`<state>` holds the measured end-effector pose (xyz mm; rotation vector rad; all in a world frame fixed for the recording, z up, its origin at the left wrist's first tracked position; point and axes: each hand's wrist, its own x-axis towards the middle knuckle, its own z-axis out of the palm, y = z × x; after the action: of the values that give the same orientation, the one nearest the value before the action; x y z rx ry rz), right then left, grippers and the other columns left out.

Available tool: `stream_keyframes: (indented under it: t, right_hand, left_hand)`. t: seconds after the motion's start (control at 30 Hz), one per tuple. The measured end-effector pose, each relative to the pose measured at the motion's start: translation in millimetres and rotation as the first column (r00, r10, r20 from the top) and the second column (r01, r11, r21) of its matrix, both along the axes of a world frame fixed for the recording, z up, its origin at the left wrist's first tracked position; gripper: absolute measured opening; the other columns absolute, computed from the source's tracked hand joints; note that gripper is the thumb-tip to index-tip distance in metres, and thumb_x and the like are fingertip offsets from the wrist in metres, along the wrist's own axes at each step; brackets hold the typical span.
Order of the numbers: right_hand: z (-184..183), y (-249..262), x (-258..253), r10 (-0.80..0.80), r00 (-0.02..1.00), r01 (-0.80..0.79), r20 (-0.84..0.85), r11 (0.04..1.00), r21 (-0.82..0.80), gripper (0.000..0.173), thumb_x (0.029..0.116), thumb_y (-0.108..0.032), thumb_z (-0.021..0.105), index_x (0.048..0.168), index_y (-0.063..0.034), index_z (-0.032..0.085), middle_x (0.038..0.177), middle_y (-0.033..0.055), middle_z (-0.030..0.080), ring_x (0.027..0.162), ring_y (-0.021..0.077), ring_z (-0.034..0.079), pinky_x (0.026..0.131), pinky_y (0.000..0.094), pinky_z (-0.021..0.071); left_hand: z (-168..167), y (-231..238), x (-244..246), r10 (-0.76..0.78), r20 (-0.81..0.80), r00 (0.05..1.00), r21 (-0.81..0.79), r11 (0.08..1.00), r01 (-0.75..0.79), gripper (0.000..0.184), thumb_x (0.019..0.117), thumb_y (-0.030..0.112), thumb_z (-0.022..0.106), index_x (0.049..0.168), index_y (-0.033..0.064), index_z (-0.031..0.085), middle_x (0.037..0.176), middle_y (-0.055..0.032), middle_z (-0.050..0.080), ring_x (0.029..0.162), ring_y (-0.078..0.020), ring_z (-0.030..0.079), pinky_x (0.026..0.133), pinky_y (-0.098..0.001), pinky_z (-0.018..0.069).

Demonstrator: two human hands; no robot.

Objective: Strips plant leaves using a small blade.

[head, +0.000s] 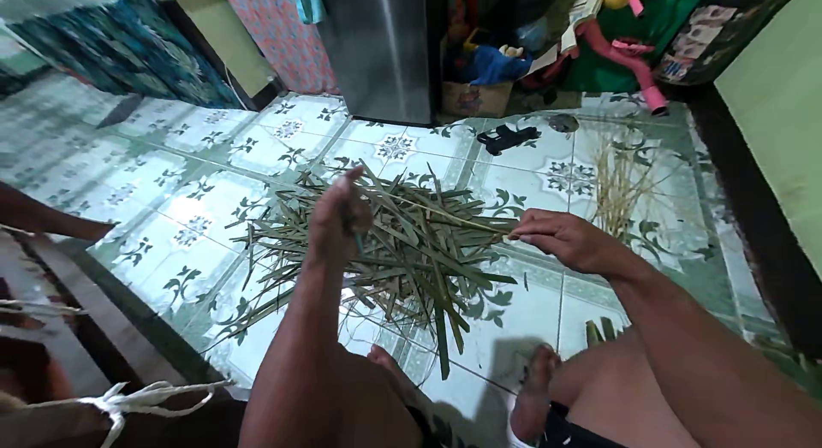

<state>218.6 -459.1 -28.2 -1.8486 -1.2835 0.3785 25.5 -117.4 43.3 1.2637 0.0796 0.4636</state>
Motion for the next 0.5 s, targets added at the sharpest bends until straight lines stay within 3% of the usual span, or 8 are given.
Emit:
stream_keyframes:
  t: [0.13, 0.23, 0.3, 0.4, 0.5]
  right_hand:
    - [-5.2, -15.2, 16.3, -0.055, 0.998, 0.055, -0.013, 0.997, -0.050, 0.028, 0.1027, -0.015, 0.050, 0.110, -0.0049, 0.075, 0.099, 0.0028, 0.063, 0.077, 0.0009, 0.054, 0.069, 0.0184, 0.0466]
    - [-4.9, -16.6, 19.9, -0.112, 0.992, 0.107, -0.062, 0.992, -0.073, 0.029, 0.1026, -0.018, 0.049, 0.111, -0.0063, 0.074, 0.097, 0.0004, 0.063, 0.071, -0.0004, 0.051, 0.064, 0.0180, 0.0437]
    - [-4.7, -12.0, 17.0, -0.135, 0.980, 0.127, -0.145, 0.990, -0.067, 0.027, 0.1027, -0.018, 0.051, 0.112, -0.0055, 0.073, 0.097, -0.0003, 0.064, 0.067, -0.0012, 0.052, 0.061, 0.0172, 0.0452]
    - [-2.8, 4.7, 3.1, -0.141, 0.915, 0.137, -0.377, 0.990, -0.038, 0.022, 0.1015, -0.014, 0.054, 0.112, -0.0039, 0.070, 0.085, -0.0034, 0.063, 0.060, 0.0011, 0.053, 0.057, 0.0192, 0.0483]
    - [1.1, 26.8, -19.2, -0.086, 0.834, 0.104, -0.545, 0.995, 0.001, 0.021, 0.1019, -0.014, 0.053, 0.112, -0.0033, 0.068, 0.074, -0.0048, 0.062, 0.056, 0.0036, 0.055, 0.055, 0.0212, 0.0508]
  left_hand:
    - [8.5, 38.0, -15.1, 0.229, 0.111, 0.967, -0.134, 0.968, -0.213, 0.034, 0.1097, 0.036, 0.035, 0.122, 0.0261, 0.064, 0.058, 0.0135, 0.052, 0.044, 0.0009, 0.046, 0.044, -0.0162, 0.0443]
    - [2.9, 50.4, -12.4, 0.420, 0.010, 0.907, -0.238, 0.882, -0.406, 0.031, 0.1109, 0.039, 0.032, 0.110, 0.0290, 0.062, 0.057, 0.0143, 0.049, 0.043, 0.0013, 0.045, 0.044, -0.0161, 0.0436]
    - [-8.4, 50.3, -6.9, 0.444, -0.078, 0.893, -0.235, 0.862, -0.449, 0.028, 0.1097, 0.039, 0.037, 0.107, 0.0267, 0.062, 0.057, 0.0138, 0.049, 0.043, 0.0014, 0.045, 0.044, -0.0161, 0.0437]
    - [-32.6, 25.3, 2.5, 0.259, -0.170, 0.951, 0.008, 0.965, -0.261, 0.031, 0.1062, 0.036, 0.042, 0.120, 0.0161, 0.061, 0.064, 0.0097, 0.052, 0.048, -0.0015, 0.050, 0.047, -0.0196, 0.0481]
    - [-42.5, -38.0, 16.8, -0.016, -0.369, 0.929, 0.244, 0.963, 0.113, 0.026, 0.1068, 0.021, 0.050, 0.121, 0.0029, 0.063, 0.075, -0.0001, 0.062, 0.057, -0.0075, 0.057, 0.053, -0.0234, 0.0515]
